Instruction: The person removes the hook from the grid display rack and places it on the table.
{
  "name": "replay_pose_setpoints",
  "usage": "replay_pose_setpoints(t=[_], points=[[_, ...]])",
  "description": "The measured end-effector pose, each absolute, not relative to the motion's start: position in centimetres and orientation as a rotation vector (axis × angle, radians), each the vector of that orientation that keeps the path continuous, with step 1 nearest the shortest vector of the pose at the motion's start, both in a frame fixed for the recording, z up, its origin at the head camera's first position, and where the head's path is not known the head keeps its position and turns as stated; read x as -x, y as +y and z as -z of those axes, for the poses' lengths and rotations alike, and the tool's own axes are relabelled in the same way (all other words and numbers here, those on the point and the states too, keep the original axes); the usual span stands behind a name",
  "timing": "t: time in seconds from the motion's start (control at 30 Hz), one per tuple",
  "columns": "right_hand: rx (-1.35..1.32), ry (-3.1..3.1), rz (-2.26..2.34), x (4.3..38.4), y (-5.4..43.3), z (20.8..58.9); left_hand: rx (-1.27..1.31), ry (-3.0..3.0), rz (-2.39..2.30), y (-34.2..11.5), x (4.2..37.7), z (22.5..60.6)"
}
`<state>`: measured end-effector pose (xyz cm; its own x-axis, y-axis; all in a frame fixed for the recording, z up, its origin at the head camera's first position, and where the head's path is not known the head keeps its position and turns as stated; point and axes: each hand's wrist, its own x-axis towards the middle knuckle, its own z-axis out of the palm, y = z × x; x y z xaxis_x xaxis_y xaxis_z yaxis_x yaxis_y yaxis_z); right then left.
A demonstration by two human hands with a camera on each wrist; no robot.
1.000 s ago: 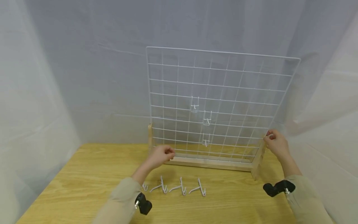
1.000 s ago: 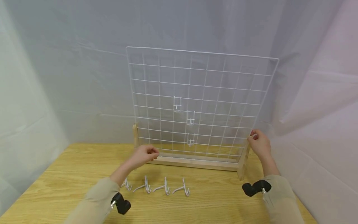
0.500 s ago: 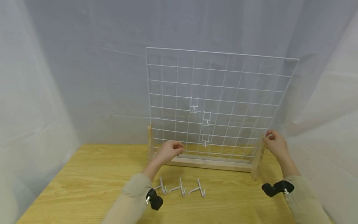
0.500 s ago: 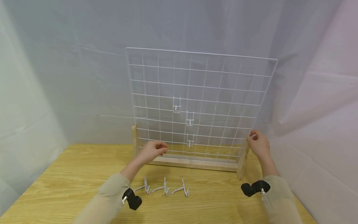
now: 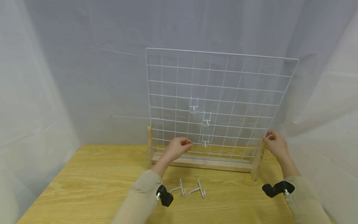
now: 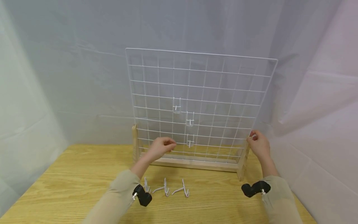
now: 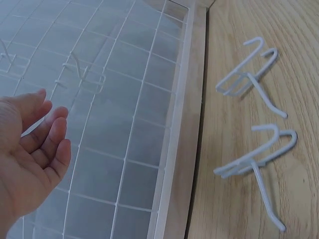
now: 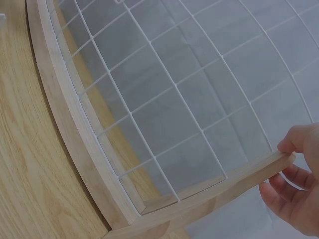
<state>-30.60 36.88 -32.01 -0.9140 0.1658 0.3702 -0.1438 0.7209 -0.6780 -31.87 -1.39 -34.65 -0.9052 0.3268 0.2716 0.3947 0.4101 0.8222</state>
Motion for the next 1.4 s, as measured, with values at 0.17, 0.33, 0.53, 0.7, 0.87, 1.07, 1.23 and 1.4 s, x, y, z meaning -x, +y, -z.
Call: replay_pose_setpoints(t=[0.17,0.33,0.53,0.7,0.87,1.07,1.23,1.4], points=[[0.028,-2.511,-1.057,30.6,36.9,32.1,0.659,-2.574,1.512,-0.5,32.1,34.3],[0.036,-2.518,-1.057,30.5,36.8,32.1,0.636,-2.568,1.512,0.3,32.2,34.2],[0.043,-2.525,-1.065,30.3,36.7,32.0,0.611,-2.563,1.559,1.4,32.4,34.3],[0.049,-2.509,-1.054,30.2,36.8,32.0,0.601,-2.592,1.569,2.5,32.7,34.5],[0.046,-2.513,-1.053,30.1,36.9,32.1,0.615,-2.606,1.572,3.4,32.8,34.8],[0.031,-2.513,-1.075,30.2,36.7,32.1,0.64,-2.582,1.54,4.1,32.7,34.8],[0.024,-2.5,-1.071,30.3,36.7,32.1,0.664,-2.579,1.533,4.5,32.7,34.8],[0.024,-2.497,-1.067,30.3,36.8,32.1,0.648,-2.591,1.549,4.9,32.7,34.7]])
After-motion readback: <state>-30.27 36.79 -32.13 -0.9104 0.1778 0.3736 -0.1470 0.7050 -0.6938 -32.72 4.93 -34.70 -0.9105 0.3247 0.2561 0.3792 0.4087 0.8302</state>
